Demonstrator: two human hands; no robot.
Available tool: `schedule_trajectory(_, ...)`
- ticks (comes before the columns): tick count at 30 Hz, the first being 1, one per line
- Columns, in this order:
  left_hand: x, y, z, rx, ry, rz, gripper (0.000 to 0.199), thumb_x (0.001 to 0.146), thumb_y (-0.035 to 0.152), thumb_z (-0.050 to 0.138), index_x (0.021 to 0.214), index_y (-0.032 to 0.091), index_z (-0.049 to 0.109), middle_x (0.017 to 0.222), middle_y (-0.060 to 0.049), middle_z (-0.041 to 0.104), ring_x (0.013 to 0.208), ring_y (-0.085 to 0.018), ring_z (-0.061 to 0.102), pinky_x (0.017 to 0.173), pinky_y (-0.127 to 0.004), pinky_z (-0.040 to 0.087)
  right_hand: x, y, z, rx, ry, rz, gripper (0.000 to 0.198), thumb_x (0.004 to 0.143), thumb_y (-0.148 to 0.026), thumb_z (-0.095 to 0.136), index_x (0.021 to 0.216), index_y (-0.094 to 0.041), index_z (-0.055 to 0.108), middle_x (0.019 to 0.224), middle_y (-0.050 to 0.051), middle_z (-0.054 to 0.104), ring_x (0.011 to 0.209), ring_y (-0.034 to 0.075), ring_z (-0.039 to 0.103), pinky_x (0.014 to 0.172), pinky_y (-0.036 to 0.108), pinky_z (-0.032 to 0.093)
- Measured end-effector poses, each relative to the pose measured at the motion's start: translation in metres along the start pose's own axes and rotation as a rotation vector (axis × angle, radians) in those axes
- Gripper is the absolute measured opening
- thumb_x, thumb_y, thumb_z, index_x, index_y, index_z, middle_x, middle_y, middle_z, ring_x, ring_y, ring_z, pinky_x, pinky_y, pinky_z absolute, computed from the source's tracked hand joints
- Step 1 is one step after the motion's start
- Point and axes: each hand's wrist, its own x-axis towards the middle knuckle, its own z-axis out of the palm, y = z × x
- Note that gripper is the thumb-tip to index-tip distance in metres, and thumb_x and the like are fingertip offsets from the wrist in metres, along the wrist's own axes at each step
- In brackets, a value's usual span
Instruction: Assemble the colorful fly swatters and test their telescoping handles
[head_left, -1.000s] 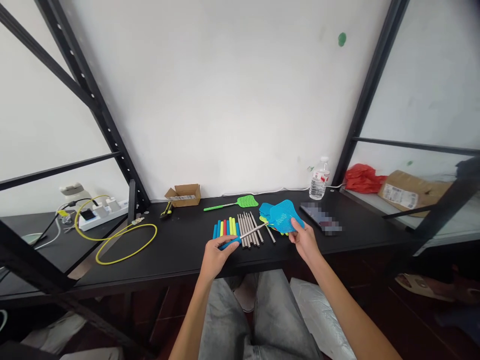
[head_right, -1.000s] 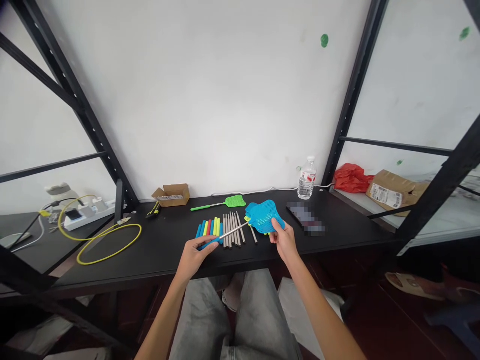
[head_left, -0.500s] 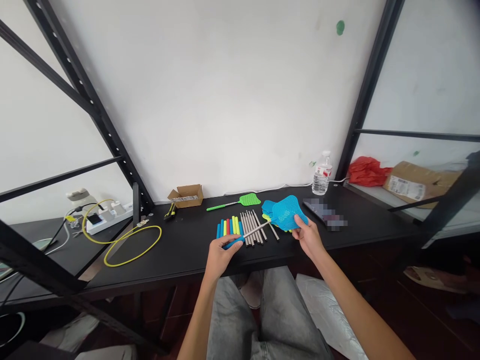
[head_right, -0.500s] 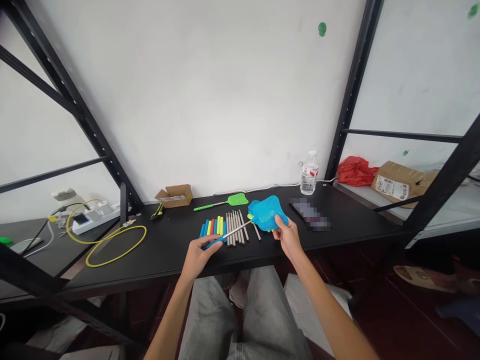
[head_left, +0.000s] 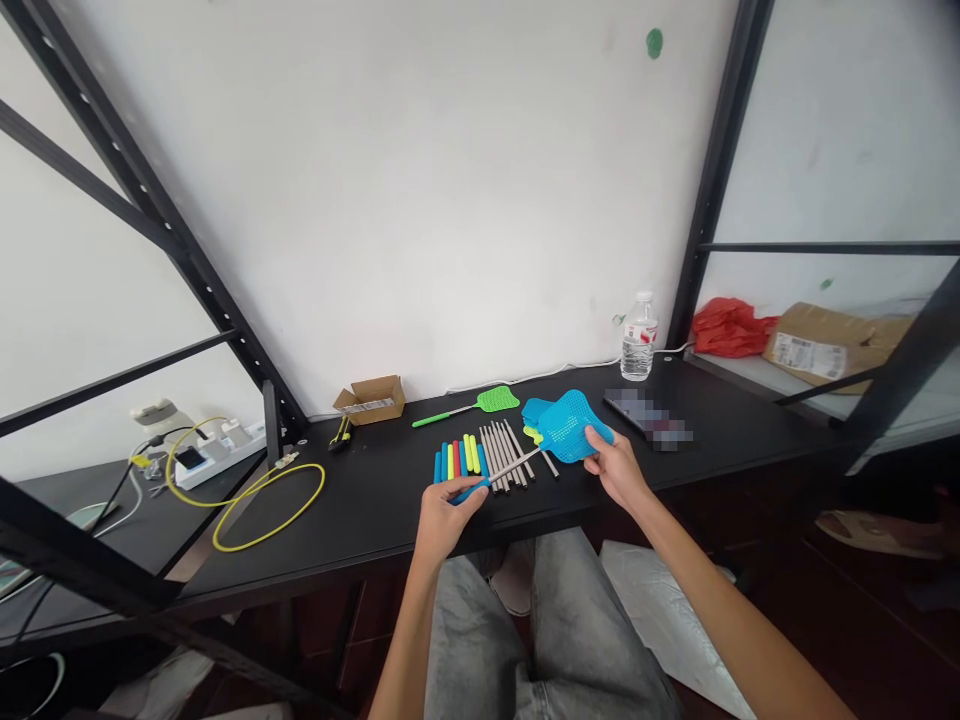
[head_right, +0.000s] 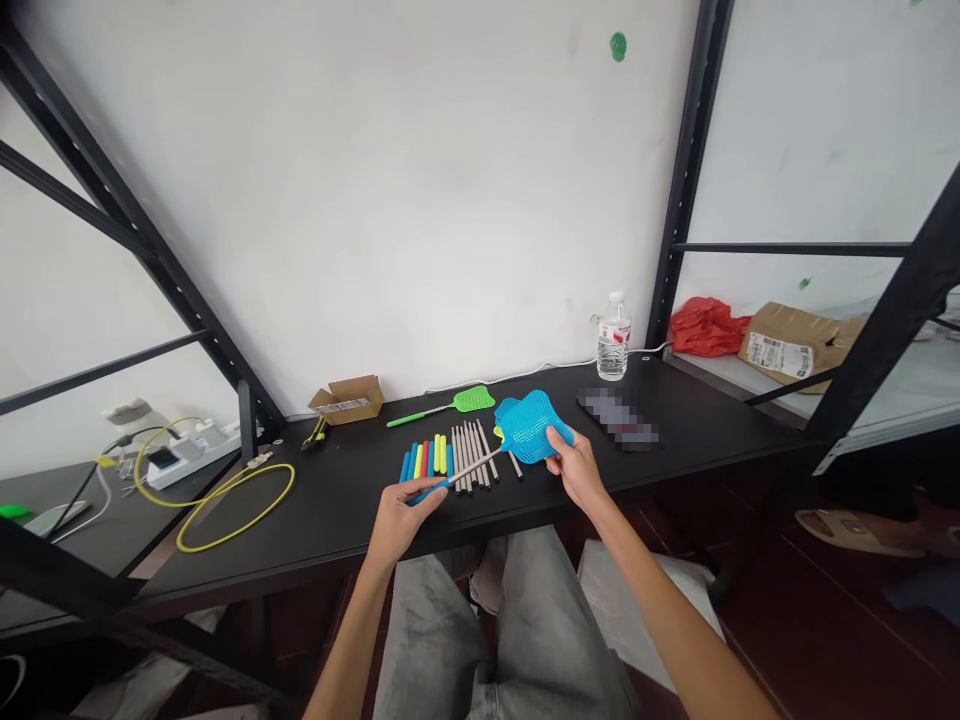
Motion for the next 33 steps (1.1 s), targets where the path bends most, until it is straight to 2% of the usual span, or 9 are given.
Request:
schedule_trajectory(8, 0.001, -0.003, 0.000, 0.017, 0.004, -0.002, 0.033, 0.081, 0.047, 0.067, 0.095, 0.019, 0.079, 0.078, -0.006, 0.074, 0.070, -0.021, 0.065, 0.059, -0.026, 0.049, 0.000, 0.002, -0.001, -0.063, -0.029, -0.028, 0.039, 0.084, -0.044, 0.068, 0.065, -0.020, 0.044, 0.057, -0.005, 0.037, 0.046, 0.007, 0.030, 0.042, 0.024, 0.021)
schedule_trajectory(22, 0.005, -0.013, -0.001, -0.024, -0.020, -0.005, 0.030, 0.079, 0.046, 0.070, 0.096, 0.022, 0.076, 0.092, -0.006, 0.074, 0.086, -0.024, 0.067, 0.074, -0.031, 0.052, 0.001, 0.007, -0.004, -0.278, -0.082, -0.038, 0.048, 0.086, -0.053, 0.062, 0.058, -0.021, 0.040, 0.051, -0.004, 0.038, 0.041, 0.008, 0.033, 0.043, 0.027, 0.020)
schedule_trajectory(29, 0.005, -0.015, -0.001, 0.001, -0.003, 0.014, 0.031, 0.078, 0.046, 0.070, 0.094, 0.020, 0.076, 0.083, -0.005, 0.072, 0.078, -0.021, 0.064, 0.068, -0.028, 0.049, -0.004, -0.002, -0.001, -0.388, -0.168, -0.033, 0.045, 0.090, -0.054, 0.055, 0.062, -0.019, 0.051, 0.055, -0.001, 0.052, 0.041, 0.008, 0.036, 0.045, 0.028, 0.025)
schedule_trajectory(33, 0.005, -0.012, 0.000, 0.013, 0.008, 0.016, 0.032, 0.079, 0.048, 0.068, 0.090, 0.019, 0.076, 0.080, -0.005, 0.071, 0.076, -0.021, 0.063, 0.067, -0.028, 0.048, -0.006, -0.008, 0.000, -0.465, -0.216, -0.048, 0.045, 0.092, -0.053, 0.052, 0.062, -0.019, 0.053, 0.050, -0.002, 0.049, 0.043, 0.009, 0.036, 0.050, 0.029, 0.029)
